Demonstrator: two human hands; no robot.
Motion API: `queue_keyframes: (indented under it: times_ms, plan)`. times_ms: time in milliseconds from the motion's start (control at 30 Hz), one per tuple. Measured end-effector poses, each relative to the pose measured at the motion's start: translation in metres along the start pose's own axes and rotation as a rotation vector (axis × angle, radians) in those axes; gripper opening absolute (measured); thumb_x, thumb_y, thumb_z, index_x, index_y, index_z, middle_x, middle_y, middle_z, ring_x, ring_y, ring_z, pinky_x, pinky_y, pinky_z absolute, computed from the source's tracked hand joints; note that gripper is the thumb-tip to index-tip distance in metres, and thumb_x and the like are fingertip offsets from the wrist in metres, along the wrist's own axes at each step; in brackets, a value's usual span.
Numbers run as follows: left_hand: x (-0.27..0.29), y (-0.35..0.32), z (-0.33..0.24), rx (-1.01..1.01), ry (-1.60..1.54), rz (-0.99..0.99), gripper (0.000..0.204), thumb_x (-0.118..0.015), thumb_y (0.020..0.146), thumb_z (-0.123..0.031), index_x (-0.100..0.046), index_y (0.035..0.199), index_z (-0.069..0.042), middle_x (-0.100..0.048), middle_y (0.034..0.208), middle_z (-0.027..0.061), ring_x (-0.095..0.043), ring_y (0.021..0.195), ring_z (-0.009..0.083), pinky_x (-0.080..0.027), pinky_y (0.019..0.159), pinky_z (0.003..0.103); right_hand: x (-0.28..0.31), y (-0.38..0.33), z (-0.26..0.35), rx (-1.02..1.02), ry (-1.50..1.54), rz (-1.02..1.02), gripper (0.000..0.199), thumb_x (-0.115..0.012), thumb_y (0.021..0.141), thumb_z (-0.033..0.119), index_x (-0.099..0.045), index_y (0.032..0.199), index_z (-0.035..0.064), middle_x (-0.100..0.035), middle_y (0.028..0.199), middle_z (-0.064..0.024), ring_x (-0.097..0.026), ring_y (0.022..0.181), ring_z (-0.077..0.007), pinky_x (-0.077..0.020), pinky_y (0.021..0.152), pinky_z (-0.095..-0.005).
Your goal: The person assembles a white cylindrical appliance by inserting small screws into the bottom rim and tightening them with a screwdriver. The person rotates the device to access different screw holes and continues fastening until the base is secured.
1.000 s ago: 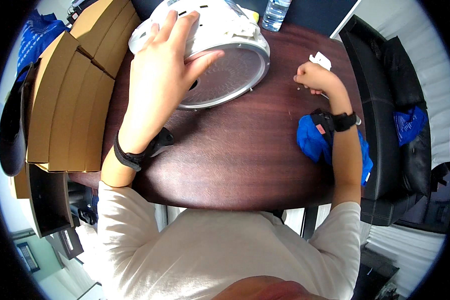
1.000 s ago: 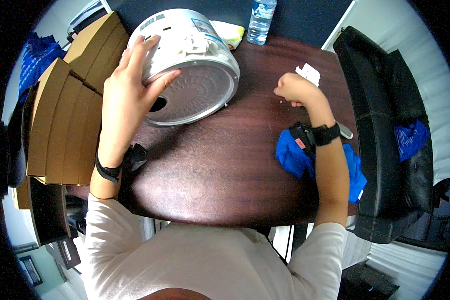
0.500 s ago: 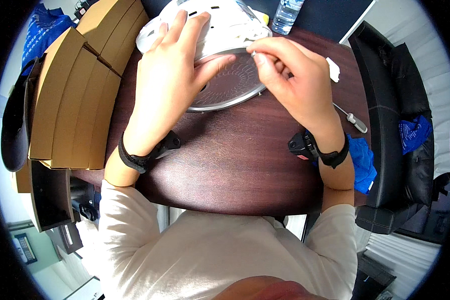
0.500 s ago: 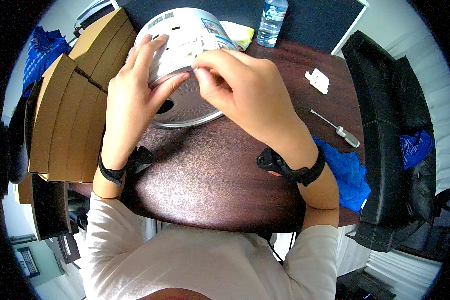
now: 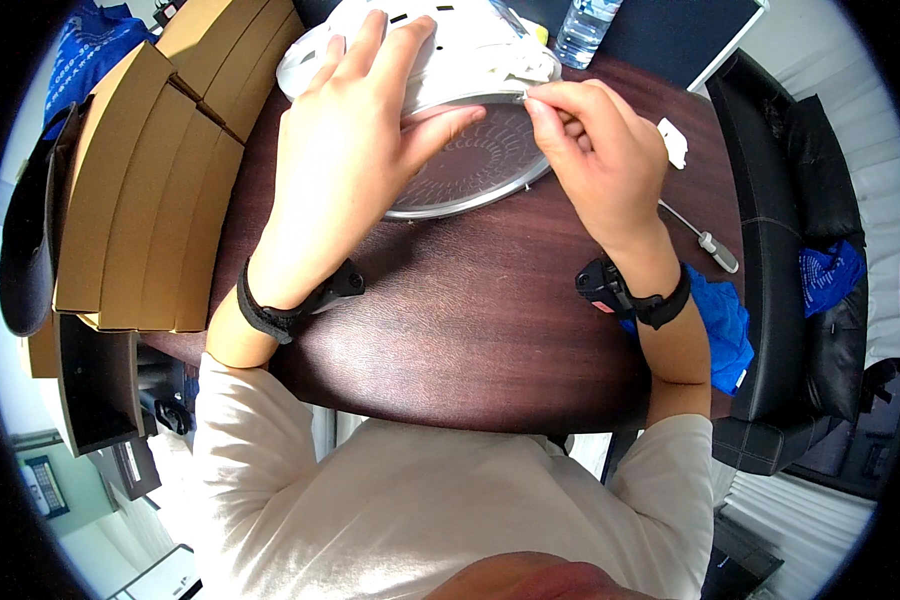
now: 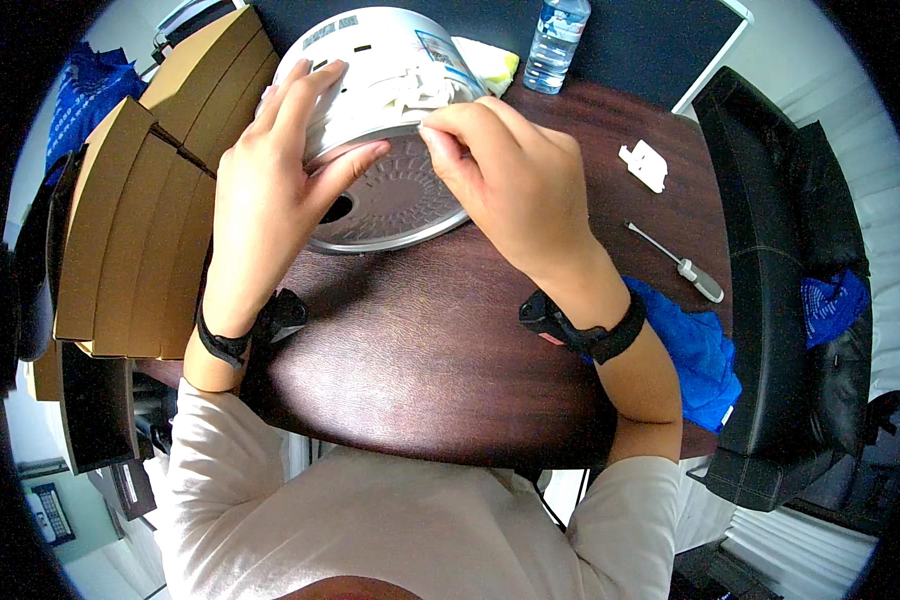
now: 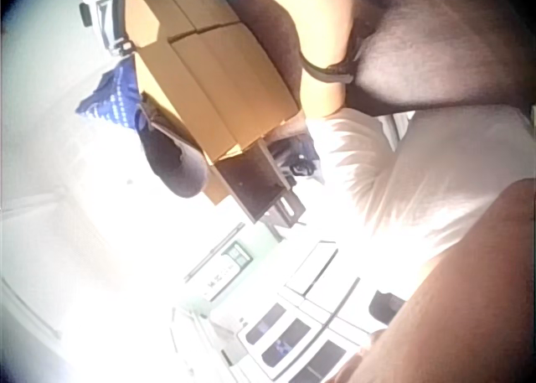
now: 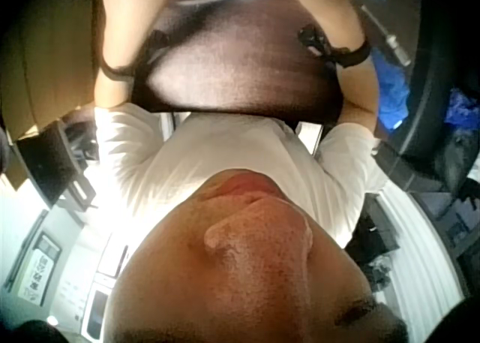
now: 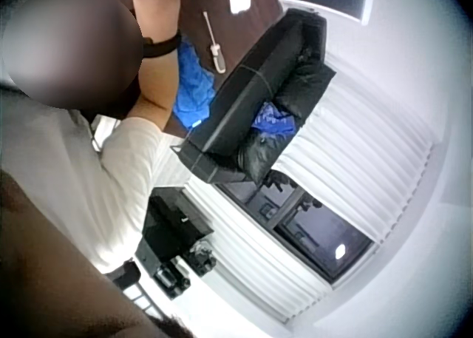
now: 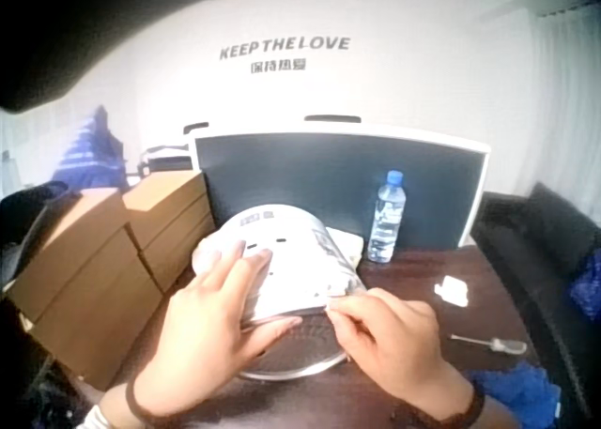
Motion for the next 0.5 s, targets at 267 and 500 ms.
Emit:
queue_keyframes:
  times_ms: [267, 500]
  plan:
    - [-0.0020, -0.0004, 0.0018, -0.027, 0.020, -0.022, 0.063, -0.076, 0.075, -0.044, -0.058, 0.125, -0.010, -0.058, 0.127, 0.0215, -0.064, 0.103, 0.0383, -0.055, 0.082, 0.041, -0.0007, -0.0005, -0.0007, 0.024, -0.070, 0.045, 0.014, -0.072, 0.079, 0.008, -0.063, 0.090, 0.0077, -0.064, 0.076, -0.0060, -0.064, 0.060, -0.0221, -0.0495, 0.053, -0.0294]
    - [-0.0018, -0.0006, 0.0016, -0.027, 0.042, -0.029, 0.063, -0.076, 0.075, -0.045, -0.058, 0.125, -0.010, -0.058, 0.126, 0.0212, -0.064, 0.103, 0.0384, -0.054, 0.083, 0.041, -0.0009, 0.0000, 0.0025, -0.021, -0.054, 0.063, 0.015, -0.072, 0.078, 0.006, -0.062, 0.089, 0.0080, -0.063, 0.076, -0.0058, -0.064, 0.058, -0.0209, -0.0493, 0.052, -0.0295]
Point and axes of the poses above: each hand's wrist, its own y-axis towards the middle knuckle, its own x-axis out of the back of the hand, z = x × y, the point moved 2 cm from there along y, towards the middle knuckle
